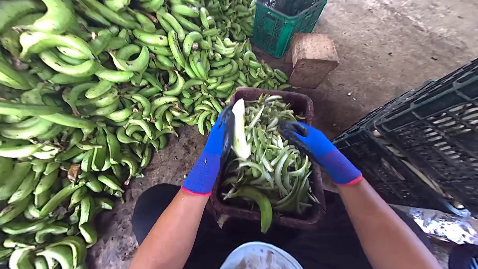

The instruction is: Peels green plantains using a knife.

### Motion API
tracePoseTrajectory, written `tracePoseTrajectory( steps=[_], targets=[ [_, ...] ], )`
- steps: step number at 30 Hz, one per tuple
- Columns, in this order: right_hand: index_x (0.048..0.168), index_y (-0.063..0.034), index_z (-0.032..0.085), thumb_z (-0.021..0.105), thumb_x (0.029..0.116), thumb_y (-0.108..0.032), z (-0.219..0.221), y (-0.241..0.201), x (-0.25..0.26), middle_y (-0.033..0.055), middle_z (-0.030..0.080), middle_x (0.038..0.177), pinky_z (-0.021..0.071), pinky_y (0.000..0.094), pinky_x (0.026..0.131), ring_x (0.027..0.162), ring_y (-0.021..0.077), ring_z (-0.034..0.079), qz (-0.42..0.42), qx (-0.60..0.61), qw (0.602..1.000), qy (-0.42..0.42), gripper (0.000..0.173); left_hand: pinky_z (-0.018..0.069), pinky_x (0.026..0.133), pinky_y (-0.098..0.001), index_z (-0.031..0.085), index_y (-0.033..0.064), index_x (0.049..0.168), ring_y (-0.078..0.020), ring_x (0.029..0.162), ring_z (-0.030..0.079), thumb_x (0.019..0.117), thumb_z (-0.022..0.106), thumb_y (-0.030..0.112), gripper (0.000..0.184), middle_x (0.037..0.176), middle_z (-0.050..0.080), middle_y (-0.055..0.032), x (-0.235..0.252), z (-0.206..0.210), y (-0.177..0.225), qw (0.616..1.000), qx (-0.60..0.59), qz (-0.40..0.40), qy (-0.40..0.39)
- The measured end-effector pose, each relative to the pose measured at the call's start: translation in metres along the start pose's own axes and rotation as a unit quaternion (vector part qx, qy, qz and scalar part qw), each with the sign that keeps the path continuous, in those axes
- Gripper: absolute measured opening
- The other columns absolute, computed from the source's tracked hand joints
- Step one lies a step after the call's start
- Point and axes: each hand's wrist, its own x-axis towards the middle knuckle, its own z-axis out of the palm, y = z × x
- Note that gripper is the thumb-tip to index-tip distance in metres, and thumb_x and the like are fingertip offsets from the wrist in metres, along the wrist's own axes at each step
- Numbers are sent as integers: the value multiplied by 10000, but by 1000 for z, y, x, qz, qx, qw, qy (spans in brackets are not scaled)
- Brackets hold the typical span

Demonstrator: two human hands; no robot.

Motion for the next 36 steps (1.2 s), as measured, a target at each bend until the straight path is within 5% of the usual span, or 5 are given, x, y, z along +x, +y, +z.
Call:
tracePoseTrajectory(
  steps=[9, 19, 28, 32, 36],
  targets=[
    [1319, -21, 587, 716, 944, -87, 12, -26, -51, 66, 672, 920, 561, 258, 680, 729, 88, 635, -7, 277, 961, 9, 402, 583, 916, -366, 337, 198, 1589, -181, 1181, 652, 1075, 434, 265, 527, 1479, 544, -60, -29, 42, 12, 983, 55, 13, -174],
    [1096, -140, 549, 234, 1111, -407, -221, 42, -86, 36, 671, 901, 601, 299, 665, 767, 135, 678, -291, 630, 632, 345, 413, 15, 1158, -761, 490, 179, 1526, -497, 1536, 78, 928, 651, 6, 643, 1645, 286, -205, -84, 81, -78, 583, 550, 140, -582],
    [1513, -132, 404, 488, 1083, -257, -87, 48, -59, 78, 673, 1157, 583, 311, 733, 855, 135, 677, -59, 418, 887, 189, 456, 280, 1056, -796, 724, 85, 1160, -569, 1399, 373, 546, 916, 134, 646, 1488, 504, -246, -69, 47, -55, 806, 390, 313, -317],
    [1560, -146, 374, 645, 991, -148, -59, 17, -54, 142, 664, 1174, 559, 352, 803, 885, 155, 651, -65, 224, 968, 95, 631, 550, 961, -291, 453, -64, 1367, -119, 1150, 635, 792, 776, 163, 698, 1313, 622, -128, -38, 23, -18, 985, 82, 124, -83],
    [1428, -44, 550, 668, 945, -231, -20, -10, -60, 120, 697, 1201, 555, 316, 945, 1037, 120, 678, -183, 111, 976, 39, 532, 617, 742, -402, 322, 76, 1523, -225, 954, 686, 1011, 622, 153, 599, 1244, 594, -168, -1, 5, -1, 983, -126, -29, 129]
  ],
)
